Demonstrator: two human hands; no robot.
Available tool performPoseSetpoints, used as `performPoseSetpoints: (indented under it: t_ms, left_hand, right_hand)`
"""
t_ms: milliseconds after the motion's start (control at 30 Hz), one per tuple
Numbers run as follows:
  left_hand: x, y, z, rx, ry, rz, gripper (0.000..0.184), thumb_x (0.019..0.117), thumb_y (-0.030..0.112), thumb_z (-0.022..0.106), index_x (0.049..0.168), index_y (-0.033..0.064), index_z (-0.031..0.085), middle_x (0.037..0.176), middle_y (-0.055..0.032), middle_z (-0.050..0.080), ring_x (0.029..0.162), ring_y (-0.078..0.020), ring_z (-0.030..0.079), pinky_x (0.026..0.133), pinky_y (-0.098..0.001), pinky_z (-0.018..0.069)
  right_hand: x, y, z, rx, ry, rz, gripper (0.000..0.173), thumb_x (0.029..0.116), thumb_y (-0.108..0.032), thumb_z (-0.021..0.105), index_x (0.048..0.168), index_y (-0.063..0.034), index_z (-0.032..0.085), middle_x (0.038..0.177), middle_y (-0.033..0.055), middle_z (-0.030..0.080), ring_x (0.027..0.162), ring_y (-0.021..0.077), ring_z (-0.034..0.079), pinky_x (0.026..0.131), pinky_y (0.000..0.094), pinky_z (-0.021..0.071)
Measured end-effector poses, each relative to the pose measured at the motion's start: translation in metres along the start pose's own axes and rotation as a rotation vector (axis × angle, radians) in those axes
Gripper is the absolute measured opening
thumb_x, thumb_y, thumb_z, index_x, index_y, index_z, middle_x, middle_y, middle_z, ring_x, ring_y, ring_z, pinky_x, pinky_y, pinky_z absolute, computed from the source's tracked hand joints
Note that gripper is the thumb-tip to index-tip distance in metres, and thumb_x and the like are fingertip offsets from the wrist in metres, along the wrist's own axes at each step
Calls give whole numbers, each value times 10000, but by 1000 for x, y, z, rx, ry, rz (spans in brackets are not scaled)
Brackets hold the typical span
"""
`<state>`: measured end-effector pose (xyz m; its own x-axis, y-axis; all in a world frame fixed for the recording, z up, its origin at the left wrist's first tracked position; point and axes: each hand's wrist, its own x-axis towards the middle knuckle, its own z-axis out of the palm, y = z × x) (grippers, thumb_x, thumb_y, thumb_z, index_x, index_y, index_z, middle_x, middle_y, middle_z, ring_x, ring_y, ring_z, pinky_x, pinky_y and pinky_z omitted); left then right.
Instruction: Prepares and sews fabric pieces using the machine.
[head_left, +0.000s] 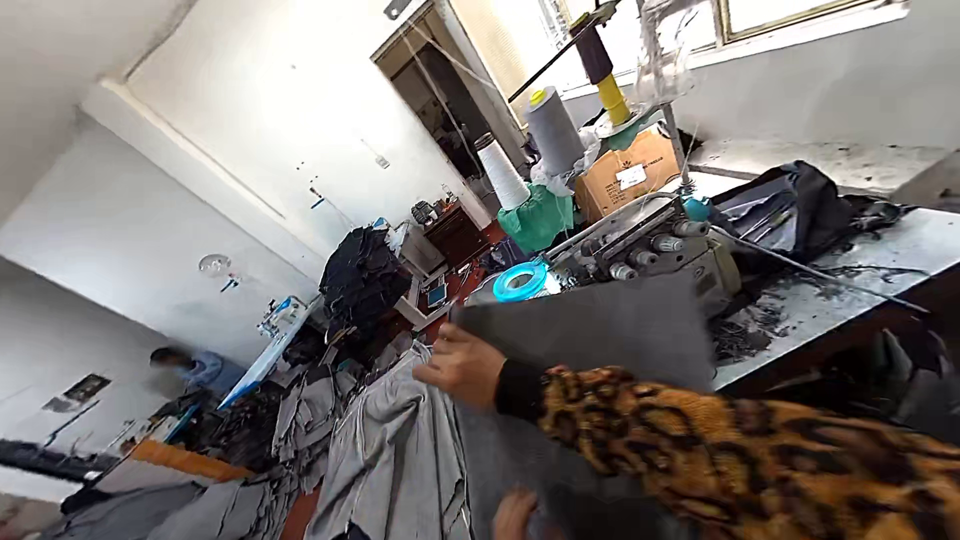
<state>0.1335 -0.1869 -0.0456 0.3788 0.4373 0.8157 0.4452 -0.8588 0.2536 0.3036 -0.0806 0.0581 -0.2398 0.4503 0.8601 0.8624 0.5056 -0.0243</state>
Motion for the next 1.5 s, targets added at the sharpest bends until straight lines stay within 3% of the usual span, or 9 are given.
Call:
performPoseSetpoints:
  t_ms: [167, 333, 467, 633, 767, 1033, 1167, 1300, 1500]
  left_hand:
    - [42, 13, 72, -68, -705, -479, 643, 897, 102, 695, 1382, -233, 438, 1483, -414, 408, 1449, -455, 382, 1212, -452, 303]
    - [-5, -79, 157, -273, -163, 31, 833, 983, 640, 483, 1419, -70, 484, 1466, -361, 459, 1448, -446, 390, 1221, -502, 291]
    - [36, -47, 169, -243, -141, 11, 873, 961, 655, 471, 1388, -103, 529, 1441, -357, 494, 1393, -493, 443, 1170, -610, 320]
    - [106, -8, 152, -261, -356, 200, 599, 880, 422, 700, 1264, -37, 676, 1229, -181, 710, 1218, -432, 628, 1077, -682, 398]
    - [131, -5, 129, -420, -458, 312, 139, 829, 206, 780, 890, 81, 783, 816, -38, 705, 783, -148, 659, 761, -320, 542]
    - [126, 4, 142, 5, -692, 149, 781, 790, 542, 774, 1324, -13, 645, 1282, -203, 675, 1260, -428, 591, 1100, -640, 391]
    - [125, -3, 125, -301, -359, 325, 227, 779, 276, 805, 750, 60, 742, 800, -63, 711, 863, -206, 684, 851, -378, 553]
    - [127, -1, 44, -662, -347, 156, 47, 931, 270, 728, 931, 230, 703, 1051, 145, 681, 1039, 37, 635, 903, -157, 544]
    - [117, -11, 0, -419, -133, 100, 18, 983, 208, 672, 993, 193, 673, 944, 165, 683, 902, 89, 635, 837, -130, 542]
  right_hand:
    - [-81, -10, -4, 19, 290, 210, 196, 946, -142, 665, 1132, -143, 729, 1048, 75, 748, 1139, 286, 686, 1099, 567, 443]
    - [-238, 1, -56, -15, 542, 787, 223, 1033, -236, 490, 1116, -69, 613, 1049, 66, 675, 1036, 113, 644, 936, 290, 536]
    - [-260, 12, -74, 458, 91, 1267, 293, 992, -57, 485, 1179, 73, 669, 1076, 216, 710, 1001, 293, 693, 917, 498, 537]
    - [-226, 7, -74, 836, -187, 1222, 308, 863, -58, 724, 1156, 16, 666, 1060, 105, 713, 1010, 139, 676, 939, 370, 539]
    - [-215, 1, -77, 822, -192, 1176, 413, 927, -45, 662, 1308, 91, 580, 1234, 176, 662, 1172, 135, 615, 1048, 296, 465]
    - [-211, -12, -38, 777, -16, 1222, 499, 899, -163, 718, 1282, 127, 584, 1223, 245, 659, 1179, 250, 624, 1057, 382, 460]
    - [-206, -12, -29, 960, -4, 1320, 295, 976, -64, 586, 1224, 93, 607, 1149, 185, 665, 1093, 185, 633, 986, 329, 499]
    - [-198, 1, -44, 908, 95, 1151, 213, 950, -171, 639, 859, 21, 663, 789, 72, 615, 747, 119, 574, 723, 333, 480]
    - [-197, -8, -69, 981, 172, 1089, 188, 986, -150, 561, 1121, -22, 542, 938, 12, 603, 843, 35, 604, 780, 239, 518]
